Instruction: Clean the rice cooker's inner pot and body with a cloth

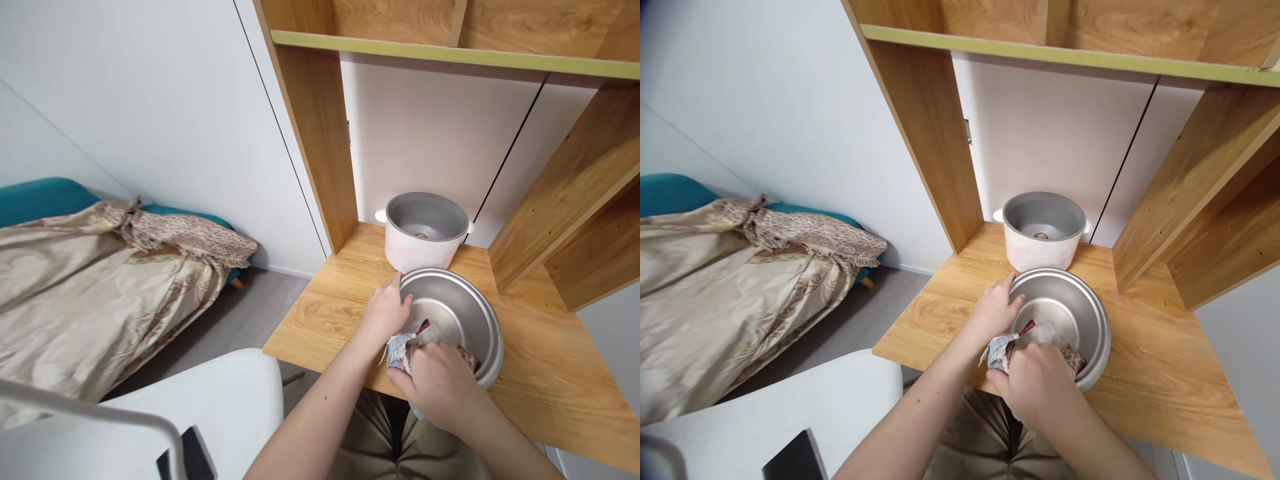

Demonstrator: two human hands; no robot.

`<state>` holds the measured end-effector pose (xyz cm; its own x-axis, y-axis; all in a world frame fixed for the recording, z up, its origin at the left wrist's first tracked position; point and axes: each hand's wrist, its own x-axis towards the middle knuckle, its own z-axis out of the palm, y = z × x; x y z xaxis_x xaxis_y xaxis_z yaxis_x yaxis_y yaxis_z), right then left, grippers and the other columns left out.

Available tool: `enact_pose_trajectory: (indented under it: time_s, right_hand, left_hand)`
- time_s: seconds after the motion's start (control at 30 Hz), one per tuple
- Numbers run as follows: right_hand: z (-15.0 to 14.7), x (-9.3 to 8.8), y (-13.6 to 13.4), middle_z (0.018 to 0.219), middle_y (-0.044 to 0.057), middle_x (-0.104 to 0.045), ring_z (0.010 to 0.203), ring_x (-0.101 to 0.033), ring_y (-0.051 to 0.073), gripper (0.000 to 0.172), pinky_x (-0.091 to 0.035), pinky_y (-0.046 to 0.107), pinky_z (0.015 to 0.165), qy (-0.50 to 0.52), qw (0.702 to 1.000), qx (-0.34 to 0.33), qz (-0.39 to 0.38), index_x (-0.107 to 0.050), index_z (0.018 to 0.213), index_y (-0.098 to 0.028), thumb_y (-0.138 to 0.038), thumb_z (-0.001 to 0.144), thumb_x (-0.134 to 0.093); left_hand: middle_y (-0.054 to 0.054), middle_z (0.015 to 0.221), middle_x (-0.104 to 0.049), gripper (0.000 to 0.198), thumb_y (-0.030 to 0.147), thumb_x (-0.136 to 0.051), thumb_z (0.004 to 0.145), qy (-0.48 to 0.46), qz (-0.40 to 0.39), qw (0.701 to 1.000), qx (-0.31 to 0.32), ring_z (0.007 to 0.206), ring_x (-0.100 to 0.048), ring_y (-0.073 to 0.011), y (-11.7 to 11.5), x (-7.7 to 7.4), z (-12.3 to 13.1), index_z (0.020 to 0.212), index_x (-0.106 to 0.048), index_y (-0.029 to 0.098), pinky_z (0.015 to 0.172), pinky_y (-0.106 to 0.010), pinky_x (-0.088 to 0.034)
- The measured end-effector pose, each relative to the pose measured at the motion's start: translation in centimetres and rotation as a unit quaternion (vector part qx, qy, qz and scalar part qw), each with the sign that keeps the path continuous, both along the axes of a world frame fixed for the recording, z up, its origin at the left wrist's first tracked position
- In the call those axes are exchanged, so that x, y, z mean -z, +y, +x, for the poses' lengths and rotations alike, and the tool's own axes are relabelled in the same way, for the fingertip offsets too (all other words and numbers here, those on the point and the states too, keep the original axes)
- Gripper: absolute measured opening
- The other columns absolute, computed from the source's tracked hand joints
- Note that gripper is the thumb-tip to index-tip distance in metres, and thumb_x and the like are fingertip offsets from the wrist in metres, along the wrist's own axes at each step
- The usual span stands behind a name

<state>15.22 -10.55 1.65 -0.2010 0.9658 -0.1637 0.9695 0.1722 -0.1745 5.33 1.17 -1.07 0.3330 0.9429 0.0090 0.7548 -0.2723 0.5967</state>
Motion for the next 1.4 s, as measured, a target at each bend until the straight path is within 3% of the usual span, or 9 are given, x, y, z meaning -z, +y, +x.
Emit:
enact_pose_trajectory:
  time_s: [0.23, 0.33, 0.5, 0.8, 1.0, 1.17, 1.4]
  right_hand:
    - [-2.2, 0.0, 0.4, 0.089, 0.012, -0.08, 0.082, -0.077, 0.027, 0.04, -0.051, 0.032, 0.07, 0.022, 0.997, 0.068, -0.021, -0.078, 0.094, -0.019, -0.045, 0.104, -0.05]
    - [-2.8, -0.1, 0.3, 0.089, 0.013, -0.08, 0.084, -0.077, 0.028, 0.038, -0.052, 0.033, 0.071, 0.026, 0.996, 0.077, -0.036, -0.077, 0.098, -0.018, -0.043, 0.104, -0.05]
    - [-2.1, -0.1, 0.6, 0.095, 0.011, -0.081, 0.087, -0.078, 0.028, 0.033, -0.053, 0.033, 0.072, 0.039, 0.996, 0.065, -0.05, -0.077, 0.103, -0.021, -0.045, 0.101, -0.054]
    - [-0.6, -0.2, 0.1, 0.088, 0.012, -0.08, 0.083, -0.078, 0.032, 0.036, -0.05, 0.035, 0.069, 0.007, 0.998, 0.047, -0.047, -0.076, 0.098, -0.021, -0.049, 0.1, -0.054]
    - [1.2, -0.2, -0.9, 0.084, 0.008, -0.079, 0.074, -0.076, 0.027, 0.033, -0.043, 0.033, 0.064, 0.015, 1.0, -0.014, -0.02, -0.074, 0.097, -0.022, -0.047, 0.101, -0.053]
    - [0.3, -0.4, -0.5, 0.086, 0.008, -0.08, 0.078, -0.076, 0.027, 0.037, -0.044, 0.033, 0.066, 0.027, 0.999, 0.0, -0.048, -0.075, 0.092, -0.023, -0.047, 0.102, -0.05]
    - [-1.0, -0.5, 0.3, 0.093, 0.01, -0.081, 0.085, -0.077, 0.028, 0.035, -0.048, 0.033, 0.071, 0.046, 0.996, 0.011, -0.07, -0.077, 0.099, -0.022, -0.047, 0.101, -0.052]
  left_hand:
    - [-0.017, 0.139, -0.066, 0.052, 0.033, -0.059, 0.094, -0.023, -0.006, 1.0, 0.002, 0.128, -0.063, -0.0293, 0.1, 0.4, -0.2, 0.143, -0.054, 0.016, 0.103, -0.037, -0.049]
    - [-0.013, 0.131, -0.071, 0.046, 0.023, -0.056, 0.095, -0.006, 0.007, 1.0, 0.017, 0.121, -0.067, -0.0266, 0.5, 0.4, -0.3, 0.141, -0.056, 0.02, 0.099, -0.035, -0.05]
    - [-0.014, 0.119, -0.075, 0.047, 0.006, -0.049, 0.091, 0.045, 0.005, 0.999, 0.03, 0.111, -0.071, -0.0244, 1.0, 0.2, 0.0, 0.136, -0.059, 0.017, 0.093, -0.031, -0.051]
    - [-0.015, 0.117, -0.075, 0.042, 0.003, -0.048, 0.091, 0.073, -0.002, 0.997, 0.034, 0.112, -0.07, -0.0248, 1.2, 0.1, 0.5, 0.129, -0.059, 0.017, 0.092, -0.032, -0.051]
    - [-0.015, 0.119, -0.073, 0.043, 0.001, -0.047, 0.089, 0.068, -0.002, 0.997, 0.038, 0.113, -0.069, -0.0241, 1.1, 0.1, 0.4, 0.127, -0.058, 0.016, 0.093, -0.032, -0.05]
    - [-0.016, 0.128, -0.07, 0.052, -0.002, -0.048, 0.083, 0.064, -0.018, 0.996, 0.055, 0.121, -0.065, -0.0251, 1.0, -0.1, 0.7, 0.132, -0.056, 0.015, 0.099, -0.033, -0.049]
    - [-0.016, 0.133, -0.069, 0.054, 0.001, -0.046, 0.089, 0.059, -0.018, 0.996, 0.064, 0.124, -0.064, -0.0247, 1.0, -0.2, 0.8, 0.14, -0.052, 0.016, 0.102, -0.033, -0.048]
